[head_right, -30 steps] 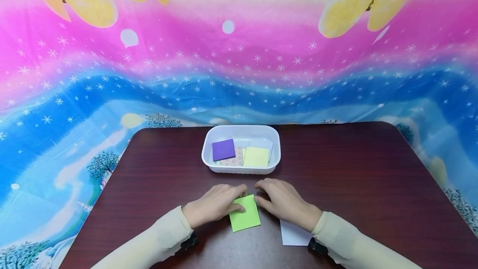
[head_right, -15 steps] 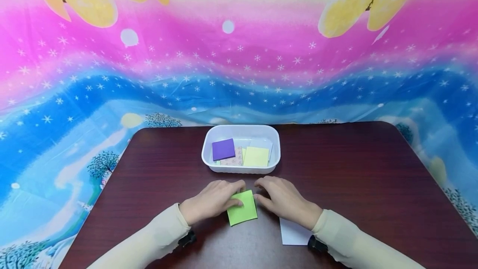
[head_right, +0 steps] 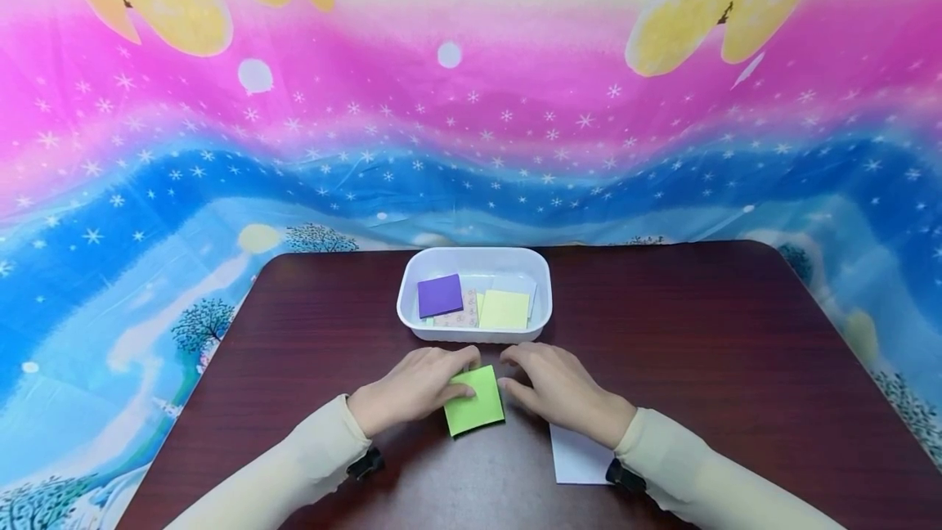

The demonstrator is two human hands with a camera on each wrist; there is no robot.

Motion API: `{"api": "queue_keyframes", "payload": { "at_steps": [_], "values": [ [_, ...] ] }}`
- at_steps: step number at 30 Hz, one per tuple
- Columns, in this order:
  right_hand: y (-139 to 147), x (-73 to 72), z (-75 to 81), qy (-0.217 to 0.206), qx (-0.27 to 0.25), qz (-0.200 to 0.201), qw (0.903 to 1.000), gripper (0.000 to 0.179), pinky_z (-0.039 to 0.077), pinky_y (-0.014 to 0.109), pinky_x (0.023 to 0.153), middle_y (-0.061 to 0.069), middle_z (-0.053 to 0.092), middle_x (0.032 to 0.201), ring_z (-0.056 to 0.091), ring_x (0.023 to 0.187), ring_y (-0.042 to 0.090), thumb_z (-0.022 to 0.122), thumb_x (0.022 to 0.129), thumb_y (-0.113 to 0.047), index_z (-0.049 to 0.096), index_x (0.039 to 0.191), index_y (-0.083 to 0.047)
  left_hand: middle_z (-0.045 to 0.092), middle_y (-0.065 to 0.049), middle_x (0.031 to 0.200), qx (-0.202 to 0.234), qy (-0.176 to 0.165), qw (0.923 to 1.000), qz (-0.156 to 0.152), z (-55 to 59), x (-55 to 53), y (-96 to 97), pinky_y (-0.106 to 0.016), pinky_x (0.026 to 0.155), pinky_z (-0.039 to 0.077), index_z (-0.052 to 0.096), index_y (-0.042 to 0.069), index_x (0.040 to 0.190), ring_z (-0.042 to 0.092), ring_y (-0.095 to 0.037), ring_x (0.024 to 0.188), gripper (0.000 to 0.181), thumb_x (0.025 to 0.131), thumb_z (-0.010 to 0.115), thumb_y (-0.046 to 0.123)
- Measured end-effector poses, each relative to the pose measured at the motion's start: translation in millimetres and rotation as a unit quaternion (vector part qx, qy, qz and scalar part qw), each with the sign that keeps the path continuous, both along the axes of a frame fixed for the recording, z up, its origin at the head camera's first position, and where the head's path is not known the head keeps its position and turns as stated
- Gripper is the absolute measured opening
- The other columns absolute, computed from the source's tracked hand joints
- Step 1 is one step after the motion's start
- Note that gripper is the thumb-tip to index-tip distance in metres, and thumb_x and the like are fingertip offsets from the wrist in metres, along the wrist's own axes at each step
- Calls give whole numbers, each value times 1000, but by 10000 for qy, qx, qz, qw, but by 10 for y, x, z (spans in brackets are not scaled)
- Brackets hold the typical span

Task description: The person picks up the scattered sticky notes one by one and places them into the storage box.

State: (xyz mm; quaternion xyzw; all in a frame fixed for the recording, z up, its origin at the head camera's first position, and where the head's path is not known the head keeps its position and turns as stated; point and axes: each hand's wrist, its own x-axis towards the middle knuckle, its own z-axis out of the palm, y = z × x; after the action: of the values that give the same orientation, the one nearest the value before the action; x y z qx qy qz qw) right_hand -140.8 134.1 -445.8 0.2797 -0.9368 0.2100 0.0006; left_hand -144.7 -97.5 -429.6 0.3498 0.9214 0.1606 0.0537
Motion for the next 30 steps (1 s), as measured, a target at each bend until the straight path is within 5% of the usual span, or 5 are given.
{"api": "queue_keyframes", "payload": {
  "at_steps": [30],
  "values": [
    [-16, -81, 146, 199, -53, -26, 9998, 29, 58, 39, 81, -2, 75, 105, 70, 96, 13, 76, 90, -28, 72, 115, -13, 51, 10, 72, 272, 136, 9992, 276, 220, -88, -135, -21, 55, 36, 57, 18, 97, 43, -7, 62, 24, 90, 77, 29]
  ]
}}
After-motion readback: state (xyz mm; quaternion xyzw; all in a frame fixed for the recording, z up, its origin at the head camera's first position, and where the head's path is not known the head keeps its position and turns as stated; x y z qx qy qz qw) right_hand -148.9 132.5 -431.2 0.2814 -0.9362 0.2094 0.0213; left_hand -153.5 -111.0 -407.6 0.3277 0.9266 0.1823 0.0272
